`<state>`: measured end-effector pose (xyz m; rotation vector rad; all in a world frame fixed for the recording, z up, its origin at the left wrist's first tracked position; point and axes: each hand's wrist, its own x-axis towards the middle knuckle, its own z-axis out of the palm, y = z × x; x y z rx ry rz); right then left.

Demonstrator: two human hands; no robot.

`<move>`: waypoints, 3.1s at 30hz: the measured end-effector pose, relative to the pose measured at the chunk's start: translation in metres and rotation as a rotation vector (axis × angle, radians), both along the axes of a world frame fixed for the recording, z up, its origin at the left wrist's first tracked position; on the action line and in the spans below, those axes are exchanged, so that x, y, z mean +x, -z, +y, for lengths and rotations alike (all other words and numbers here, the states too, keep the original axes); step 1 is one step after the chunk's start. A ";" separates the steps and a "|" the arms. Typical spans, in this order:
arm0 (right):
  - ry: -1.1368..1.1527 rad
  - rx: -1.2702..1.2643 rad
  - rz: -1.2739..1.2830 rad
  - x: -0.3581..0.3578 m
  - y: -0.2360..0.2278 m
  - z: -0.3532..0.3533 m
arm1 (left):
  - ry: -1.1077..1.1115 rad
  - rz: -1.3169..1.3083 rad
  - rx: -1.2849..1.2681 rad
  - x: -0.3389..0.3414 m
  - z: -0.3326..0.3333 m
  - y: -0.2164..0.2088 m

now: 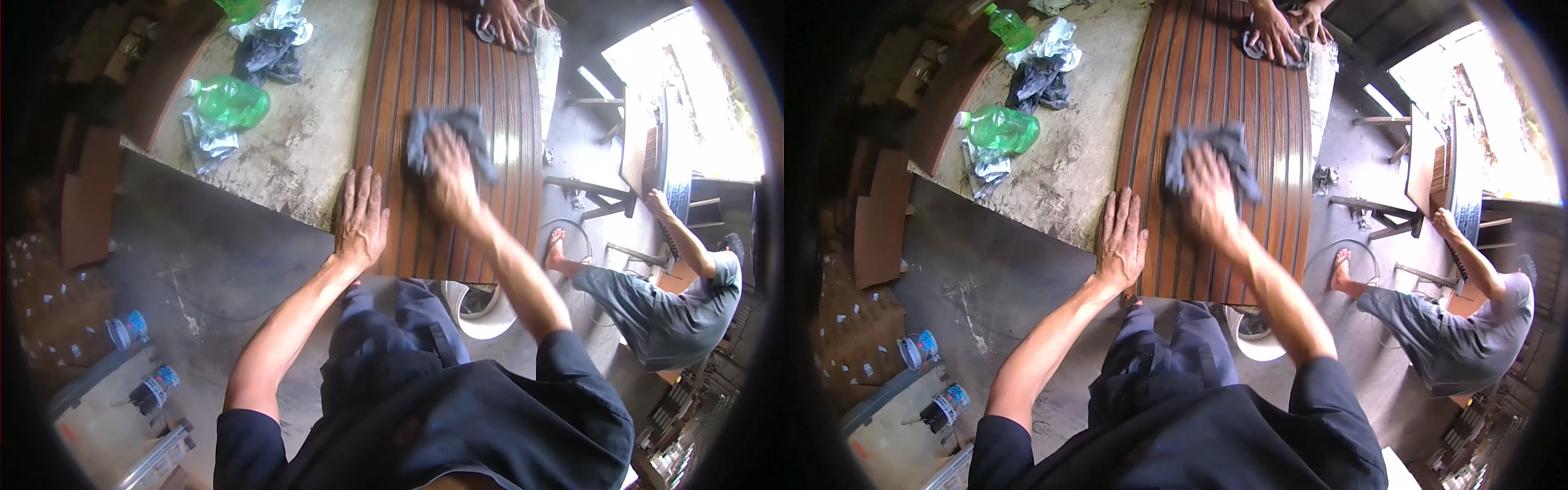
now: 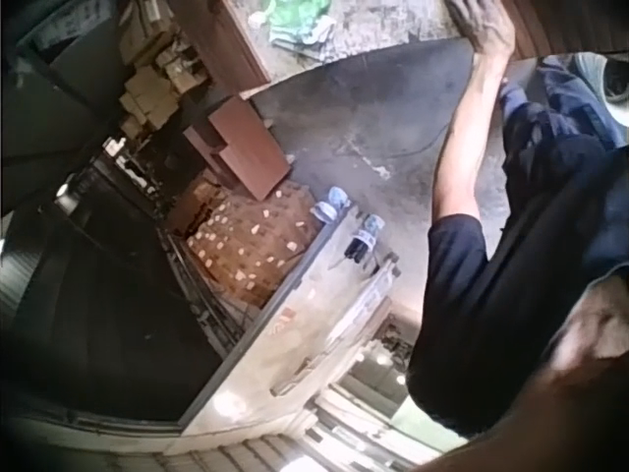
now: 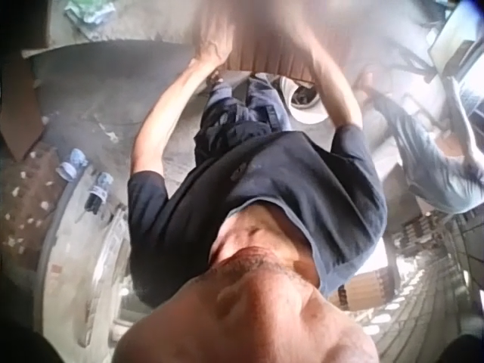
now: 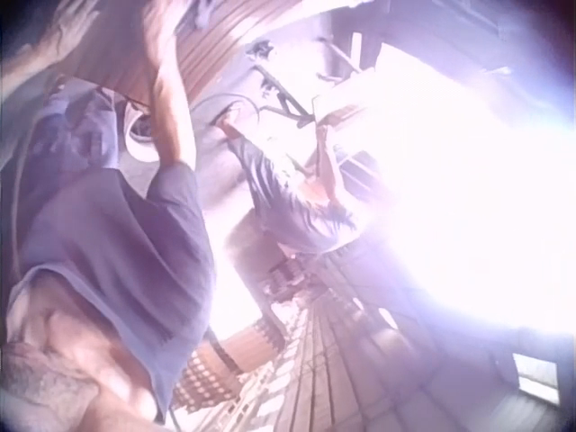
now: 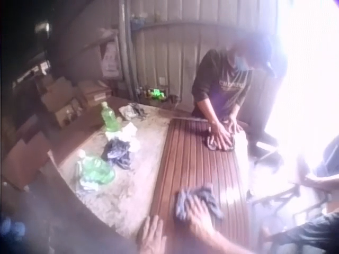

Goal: The person wipes a slatted wooden panel with a dark cloth, cleaning between the slats and over the surface, then rinses the cloth in a bucket and continues cleaning.

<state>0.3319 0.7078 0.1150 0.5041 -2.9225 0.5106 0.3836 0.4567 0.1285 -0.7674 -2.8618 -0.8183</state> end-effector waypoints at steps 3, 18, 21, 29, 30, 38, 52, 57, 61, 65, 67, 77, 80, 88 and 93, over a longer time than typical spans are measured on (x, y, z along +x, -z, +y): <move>-0.001 -0.012 -0.118 0.111 -0.029 -0.023 | 0.000 -0.013 -0.002 -0.001 0.005 -0.001; 0.215 -0.211 0.168 -0.136 0.020 0.020 | -0.002 -0.065 0.029 0.000 -0.003 -0.010; 0.427 -0.069 0.158 -0.222 0.017 0.072 | 0.034 -0.077 0.065 -0.004 0.005 -0.012; 0.078 -0.071 0.027 -0.073 0.016 0.012 | -0.002 -0.044 0.099 0.000 -0.002 -0.005; 0.017 -0.066 -0.055 -0.019 0.004 0.006 | -0.004 -0.060 0.106 0.001 -0.001 -0.006; 0.156 -0.231 0.063 0.001 -0.019 0.014 | -0.002 -0.108 0.096 0.003 -0.001 -0.010; -0.008 -0.032 0.015 -0.054 -0.003 0.024 | 0.012 -0.152 0.095 0.006 -0.004 -0.015; 0.084 0.050 0.115 -0.137 0.005 0.040 | 0.037 -0.150 0.061 -0.003 0.002 -0.017; 0.238 0.131 0.255 -0.320 0.020 0.069 | 0.020 -0.156 0.059 -0.001 0.007 -0.023; 0.265 0.122 0.301 -0.359 0.024 0.089 | 0.032 -0.144 0.074 -0.008 0.011 -0.016; 0.201 0.083 0.297 -0.314 0.032 0.076 | 0.034 -0.187 0.042 -0.006 0.006 -0.013; 0.089 -0.052 0.064 -0.079 -0.014 0.014 | 0.023 -0.122 -0.008 -0.001 0.003 -0.013; 0.152 -0.044 0.207 -0.200 0.008 0.026 | 0.012 -0.154 -0.005 0.005 0.000 -0.020; 0.132 0.058 0.405 -0.323 0.050 0.076 | 0.040 -0.159 -0.006 -0.001 0.011 -0.017; -0.198 -0.160 0.015 -0.050 -0.004 -0.015 | -0.041 -0.114 0.056 0.004 -0.009 -0.006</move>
